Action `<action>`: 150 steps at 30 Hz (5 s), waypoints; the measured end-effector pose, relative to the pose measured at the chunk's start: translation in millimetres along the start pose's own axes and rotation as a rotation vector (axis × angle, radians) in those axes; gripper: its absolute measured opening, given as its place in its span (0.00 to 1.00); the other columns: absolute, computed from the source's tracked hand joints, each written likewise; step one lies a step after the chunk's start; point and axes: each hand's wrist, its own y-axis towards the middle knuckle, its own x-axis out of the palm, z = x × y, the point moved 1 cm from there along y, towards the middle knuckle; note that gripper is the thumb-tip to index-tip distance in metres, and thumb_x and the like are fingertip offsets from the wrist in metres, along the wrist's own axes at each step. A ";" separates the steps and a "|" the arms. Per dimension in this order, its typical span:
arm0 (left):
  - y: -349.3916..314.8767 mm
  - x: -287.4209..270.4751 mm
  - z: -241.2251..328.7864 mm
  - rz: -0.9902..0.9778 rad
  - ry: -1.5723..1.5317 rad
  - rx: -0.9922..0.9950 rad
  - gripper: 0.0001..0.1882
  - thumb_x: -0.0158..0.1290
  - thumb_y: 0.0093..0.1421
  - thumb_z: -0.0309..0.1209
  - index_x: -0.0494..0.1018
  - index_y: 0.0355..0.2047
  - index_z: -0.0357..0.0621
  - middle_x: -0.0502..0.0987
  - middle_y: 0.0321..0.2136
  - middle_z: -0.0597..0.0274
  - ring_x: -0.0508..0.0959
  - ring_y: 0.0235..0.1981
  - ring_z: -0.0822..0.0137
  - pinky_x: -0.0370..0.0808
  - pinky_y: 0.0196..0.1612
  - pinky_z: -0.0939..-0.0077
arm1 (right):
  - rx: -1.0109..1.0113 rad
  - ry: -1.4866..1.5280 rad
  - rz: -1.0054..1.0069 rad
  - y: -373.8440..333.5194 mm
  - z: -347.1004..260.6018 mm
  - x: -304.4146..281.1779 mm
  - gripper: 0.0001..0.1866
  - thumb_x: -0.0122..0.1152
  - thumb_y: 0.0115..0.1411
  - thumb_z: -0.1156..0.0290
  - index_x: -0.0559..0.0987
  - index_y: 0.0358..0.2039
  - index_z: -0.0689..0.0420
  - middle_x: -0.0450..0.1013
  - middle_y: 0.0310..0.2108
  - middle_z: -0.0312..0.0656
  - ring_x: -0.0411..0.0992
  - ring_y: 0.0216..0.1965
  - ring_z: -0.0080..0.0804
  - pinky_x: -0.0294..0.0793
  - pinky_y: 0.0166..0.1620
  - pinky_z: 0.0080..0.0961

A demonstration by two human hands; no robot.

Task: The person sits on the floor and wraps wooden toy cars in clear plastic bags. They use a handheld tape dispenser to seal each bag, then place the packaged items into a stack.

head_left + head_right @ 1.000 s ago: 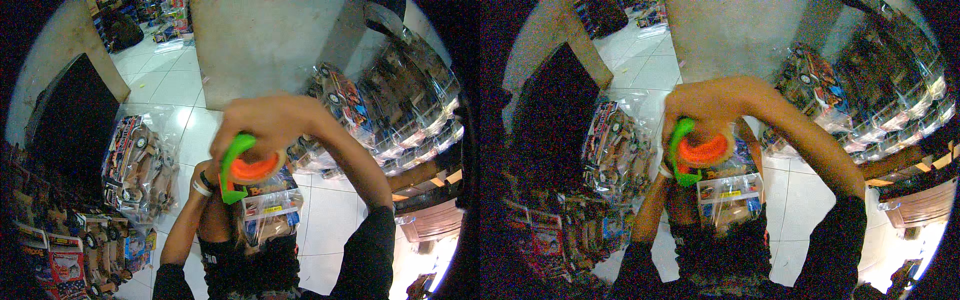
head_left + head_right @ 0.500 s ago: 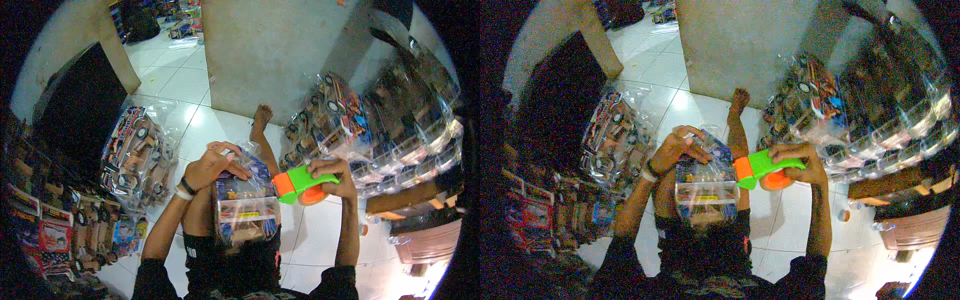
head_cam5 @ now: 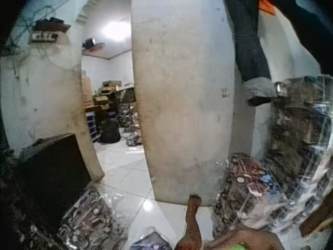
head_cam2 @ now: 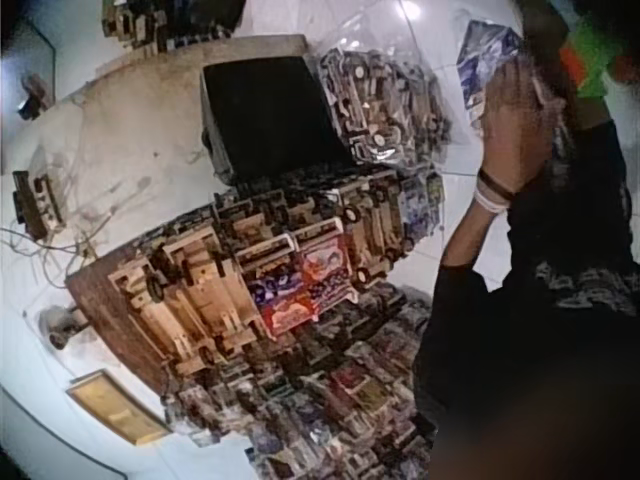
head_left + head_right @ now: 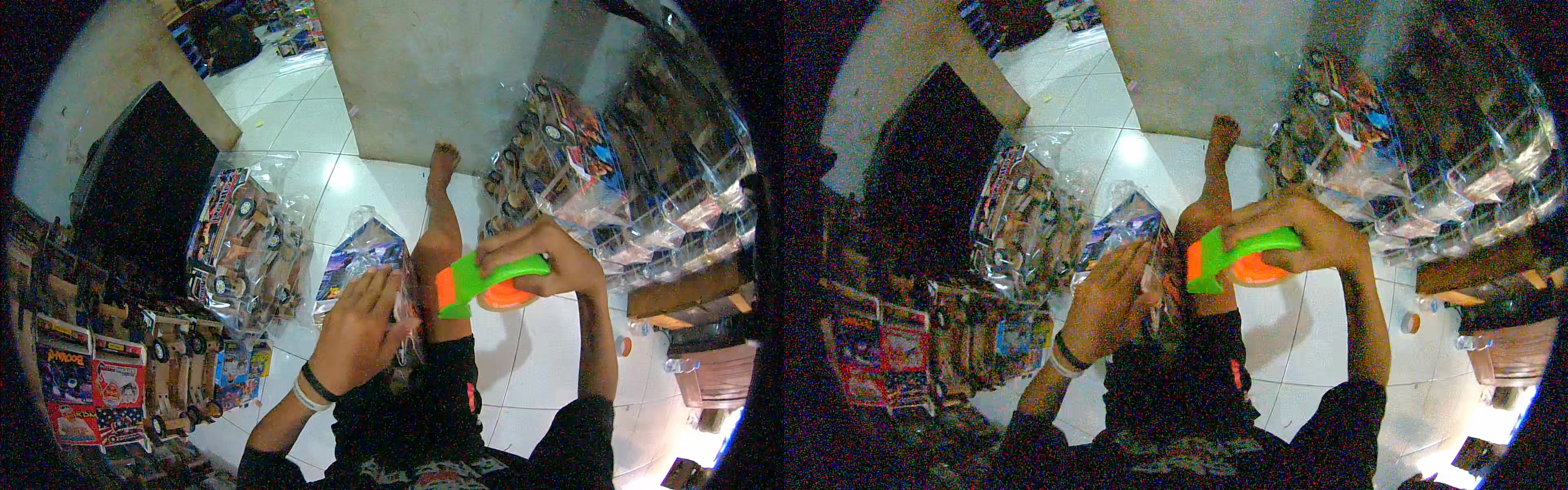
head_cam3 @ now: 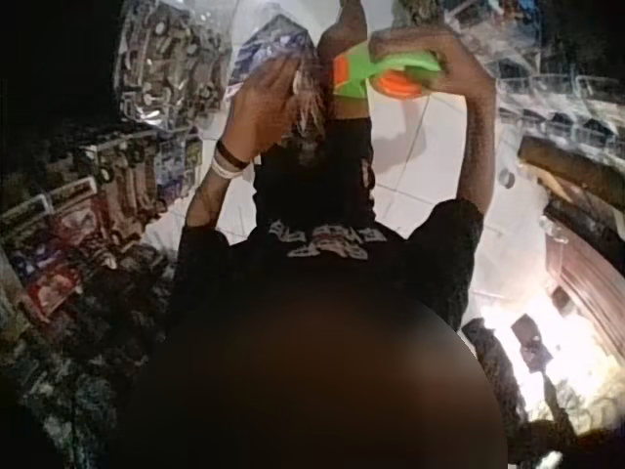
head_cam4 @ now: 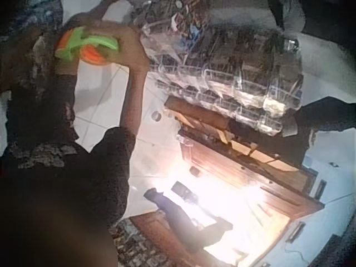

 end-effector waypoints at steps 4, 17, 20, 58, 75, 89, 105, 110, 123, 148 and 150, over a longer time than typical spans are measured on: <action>8.7 16.4 24.0 -0.048 0.366 0.082 0.32 0.52 0.67 0.50 0.75 0.57 0.31 0.69 0.64 0.35 0.71 0.58 0.25 0.71 0.59 0.35 | -0.114 -0.240 -0.077 40.8 -40.6 22.9 0.21 0.68 0.46 0.72 0.86 0.45 0.58 0.84 0.43 0.47 0.82 0.41 0.51 0.83 0.44 0.41; -20.1 32.3 22.6 -0.371 0.589 0.346 0.40 0.53 0.60 0.61 0.82 0.48 0.29 0.71 0.62 0.33 0.56 0.72 0.32 0.42 0.76 0.44 | 0.493 -0.244 0.804 -129.5 93.7 119.8 0.25 0.63 0.48 0.80 0.84 0.50 0.56 0.83 0.46 0.46 0.81 0.47 0.43 0.78 0.54 0.34; -7.8 12.2 8.2 -0.471 0.068 0.508 0.30 0.53 0.65 0.53 0.79 0.53 0.40 0.75 0.58 0.42 0.67 0.65 0.36 0.58 0.72 0.46 | 0.625 -0.167 1.280 -195.8 183.6 211.6 0.30 0.50 0.47 0.84 0.82 0.52 0.63 0.82 0.49 0.51 0.80 0.52 0.40 0.75 0.59 0.32; 24.3 -70.2 -69.4 0.027 0.368 0.227 0.11 0.60 0.64 0.38 0.82 0.34 0.44 0.76 0.26 0.55 0.78 0.27 0.51 0.73 0.32 0.58 | -0.314 0.256 0.057 235.4 54.1 66.3 0.03 0.73 0.57 0.77 0.87 0.33 0.60 0.84 0.30 0.35 0.78 0.32 0.19 0.77 0.38 0.22; 45.3 -26.8 -79.5 0.433 0.149 -0.241 0.16 0.67 0.57 0.39 0.78 0.26 0.38 0.76 0.26 0.52 0.79 0.25 0.52 0.72 0.29 0.60 | -0.345 0.112 0.323 233.5 36.8 80.8 0.07 0.78 0.50 0.74 0.87 0.29 0.60 0.84 0.27 0.40 0.79 0.28 0.26 0.79 0.35 0.27; -4.3 -47.6 -29.6 0.178 0.276 -0.056 0.28 0.55 0.52 0.15 0.79 0.53 0.49 0.66 0.37 0.50 0.75 0.33 0.51 0.72 0.31 0.58 | -0.407 -0.058 0.300 169.2 -4.1 88.9 0.06 0.70 0.51 0.77 0.86 0.32 0.56 0.81 0.31 0.43 0.79 0.35 0.40 0.77 0.39 0.34; -66.9 -4.3 -12.7 0.029 -0.309 0.006 0.14 0.52 0.68 0.27 0.66 0.47 0.27 0.60 0.67 0.24 0.63 0.68 0.28 0.60 0.71 0.44 | -0.103 -0.146 0.429 78.1 -4.5 120.5 0.09 0.70 0.50 0.80 0.83 0.34 0.58 0.77 0.35 0.41 0.78 0.39 0.39 0.78 0.43 0.32; -74.1 12.2 -24.5 0.136 -0.312 0.025 0.29 0.55 0.63 0.19 0.63 0.65 0.35 0.68 0.66 0.39 0.71 0.65 0.38 0.65 0.70 0.50 | 0.140 -0.051 0.571 76.7 -5.0 145.2 0.12 0.66 0.58 0.80 0.84 0.43 0.57 0.81 0.43 0.40 0.78 0.50 0.39 0.76 0.51 0.32; -67.5 10.5 -53.8 0.286 -0.054 -0.204 0.43 0.60 0.64 0.53 0.63 0.67 0.32 0.66 0.67 0.37 0.61 0.71 0.37 0.58 0.70 0.42 | -0.027 -0.348 0.312 86.2 -20.7 176.3 0.16 0.51 0.71 0.68 0.77 0.58 0.53 0.74 0.60 0.40 0.68 0.64 0.42 0.57 0.68 0.54; -84.1 37.9 -19.0 -0.024 -0.017 0.092 0.50 0.44 0.69 0.62 0.45 0.73 0.32 0.47 0.72 0.22 0.52 0.72 0.25 0.51 0.72 0.34 | 1.396 -0.295 0.800 -299.9 281.2 356.7 0.39 0.77 0.48 0.41 0.76 0.50 0.59 0.81 0.42 0.52 0.80 0.40 0.45 0.81 0.42 0.41; -82.4 38.6 -18.2 -0.059 -0.071 0.053 0.50 0.44 0.69 0.62 0.46 0.73 0.31 0.48 0.71 0.23 0.52 0.72 0.25 0.51 0.72 0.35 | 1.475 -0.204 0.674 -328.4 290.7 407.6 0.40 0.78 0.44 0.36 0.79 0.44 0.59 0.81 0.39 0.52 0.80 0.39 0.51 0.81 0.42 0.43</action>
